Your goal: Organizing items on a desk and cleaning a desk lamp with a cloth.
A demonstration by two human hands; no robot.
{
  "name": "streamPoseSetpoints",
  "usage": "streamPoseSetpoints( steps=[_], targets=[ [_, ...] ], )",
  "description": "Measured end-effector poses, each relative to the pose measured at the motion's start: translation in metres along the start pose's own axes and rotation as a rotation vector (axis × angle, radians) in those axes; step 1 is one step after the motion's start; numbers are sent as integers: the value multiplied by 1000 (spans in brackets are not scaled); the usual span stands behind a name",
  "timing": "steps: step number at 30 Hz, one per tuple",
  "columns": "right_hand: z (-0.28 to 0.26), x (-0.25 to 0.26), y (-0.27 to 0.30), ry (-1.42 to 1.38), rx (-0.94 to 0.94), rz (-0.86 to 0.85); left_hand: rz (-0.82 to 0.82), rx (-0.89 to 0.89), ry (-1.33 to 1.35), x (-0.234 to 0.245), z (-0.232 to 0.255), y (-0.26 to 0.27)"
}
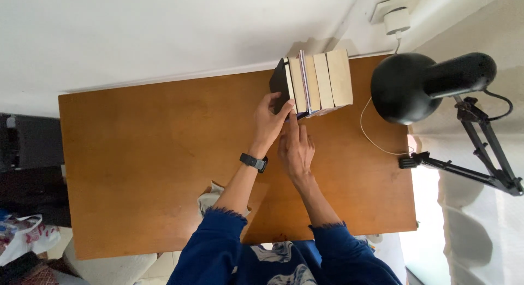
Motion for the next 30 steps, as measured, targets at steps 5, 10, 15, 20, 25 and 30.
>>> streamPoseSetpoints(
  steps=[5, 10, 15, 20, 25, 30],
  targets=[
    [-8, -1, -4, 4, 22, 47, -21, 1, 129, 0, -25, -8],
    [-7, -19, -3, -28, 8, 140, -9, 59, 59, 20, -15, 1],
    [17, -50, -9, -146, -191, 63, 55, 34, 274, 23, -32, 10],
    [13, -49, 7, -195, -68, 159, 49, -22, 191, 29, -45, 34],
    [-38, 7, 38, -205, -37, 193, 24, 14, 180, 57, -32, 84],
    [-83, 79, 98, -346, -221, 198, 97, -224, 3, 94, -58, 150]
  ],
)
Point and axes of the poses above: each hand's wrist, its own y-axis away from the middle knuckle, its own x-axis out of the back of the hand, z = x × y, the point moved 7 cm from there along -y, towards the middle knuckle, and after that the axes turned 10 degrees about -y, right-handed, at the moved point
